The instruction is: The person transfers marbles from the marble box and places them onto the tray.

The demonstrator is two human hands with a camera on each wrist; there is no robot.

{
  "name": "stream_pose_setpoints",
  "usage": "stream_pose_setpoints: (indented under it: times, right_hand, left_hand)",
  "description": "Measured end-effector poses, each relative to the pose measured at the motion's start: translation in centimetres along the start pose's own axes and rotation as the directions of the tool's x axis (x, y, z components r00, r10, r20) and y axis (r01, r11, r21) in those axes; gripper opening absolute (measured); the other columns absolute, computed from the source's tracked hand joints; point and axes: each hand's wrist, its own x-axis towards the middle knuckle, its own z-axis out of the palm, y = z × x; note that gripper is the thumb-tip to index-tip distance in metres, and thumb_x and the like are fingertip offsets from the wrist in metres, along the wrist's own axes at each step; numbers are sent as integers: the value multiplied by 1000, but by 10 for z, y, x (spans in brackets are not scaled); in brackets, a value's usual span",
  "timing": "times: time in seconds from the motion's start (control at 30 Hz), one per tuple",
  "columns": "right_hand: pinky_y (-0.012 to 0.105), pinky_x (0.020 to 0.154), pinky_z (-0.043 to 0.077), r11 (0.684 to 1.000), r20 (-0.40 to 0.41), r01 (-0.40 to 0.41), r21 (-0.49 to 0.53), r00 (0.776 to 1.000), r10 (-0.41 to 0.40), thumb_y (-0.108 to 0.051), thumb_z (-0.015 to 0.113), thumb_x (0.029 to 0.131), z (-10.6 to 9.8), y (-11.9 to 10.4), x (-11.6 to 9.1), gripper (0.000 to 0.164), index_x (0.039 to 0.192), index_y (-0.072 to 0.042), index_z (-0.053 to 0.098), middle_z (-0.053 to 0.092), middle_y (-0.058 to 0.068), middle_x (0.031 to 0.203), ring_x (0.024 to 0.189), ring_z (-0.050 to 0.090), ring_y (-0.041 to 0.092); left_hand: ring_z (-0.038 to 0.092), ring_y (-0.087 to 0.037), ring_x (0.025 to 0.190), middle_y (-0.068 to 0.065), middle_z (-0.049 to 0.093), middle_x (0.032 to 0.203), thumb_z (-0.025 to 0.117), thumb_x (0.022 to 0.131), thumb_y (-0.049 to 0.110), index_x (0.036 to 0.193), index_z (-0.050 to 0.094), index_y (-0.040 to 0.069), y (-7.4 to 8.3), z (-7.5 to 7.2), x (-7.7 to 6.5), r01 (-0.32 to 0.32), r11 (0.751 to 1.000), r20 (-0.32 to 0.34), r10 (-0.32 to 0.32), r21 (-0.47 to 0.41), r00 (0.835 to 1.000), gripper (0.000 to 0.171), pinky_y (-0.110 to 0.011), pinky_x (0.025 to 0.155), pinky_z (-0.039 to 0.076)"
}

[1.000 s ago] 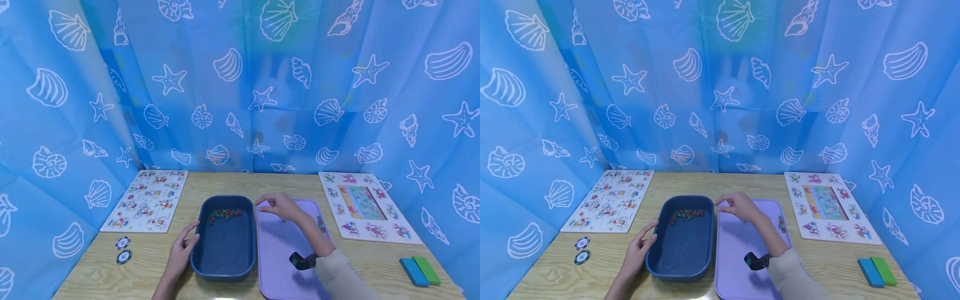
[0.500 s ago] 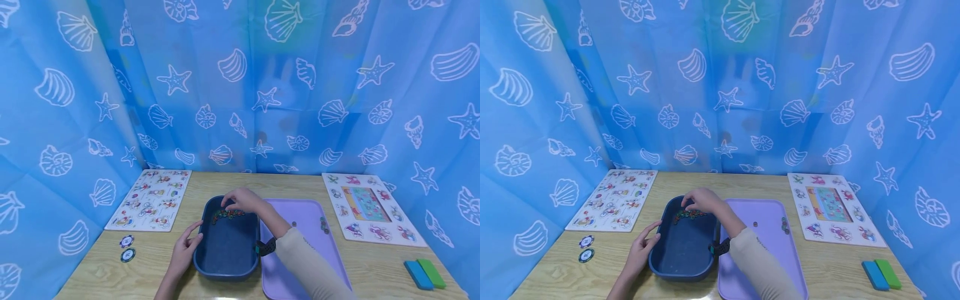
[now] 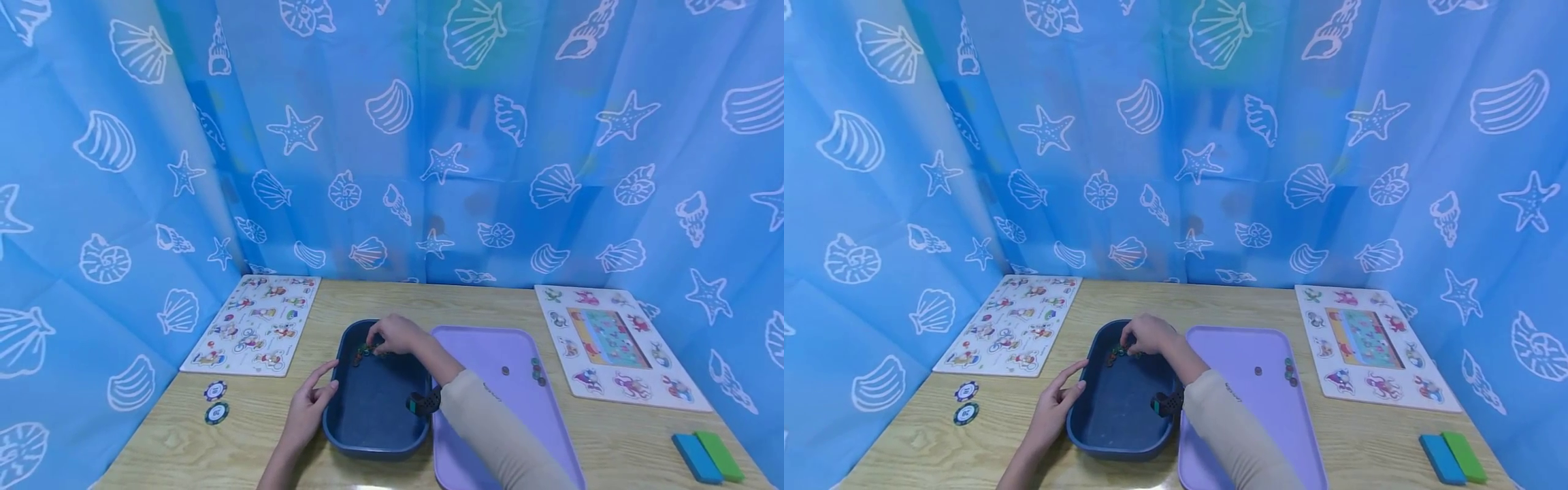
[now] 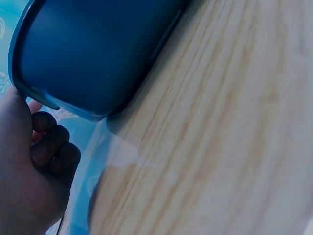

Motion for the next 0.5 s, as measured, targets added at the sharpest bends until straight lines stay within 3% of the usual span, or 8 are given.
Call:
stream_pose_setpoints:
  times: [0.33, 0.5]
  right_hand:
    - [22, 56, 37, 999, 31, -30, -21, 999, 31, -27, 69, 78, 9, 3, 4, 19, 97, -23, 67, 54, -7, 70, 56, 43, 7]
    - [23, 55, 37, 999, 43, -28, -42, 999, 29, -26, 68, 79, 11, 3, 4, 16, 94, -24, 68, 51, -9, 65, 56, 43, 7]
  left_hand:
    - [32, -6, 40, 4, 31, 49, 52, 91, 13, 127, 49, 16, 27, -3, -8, 20, 1000, 46, -20, -13, 999, 36, -19, 43, 28]
    - [31, -5, 41, 4, 30, 50, 52, 91, 12, 127, 49, 14, 26, -2, -8, 17, 1000, 44, -17, 0, 999, 37, -20, 43, 28]
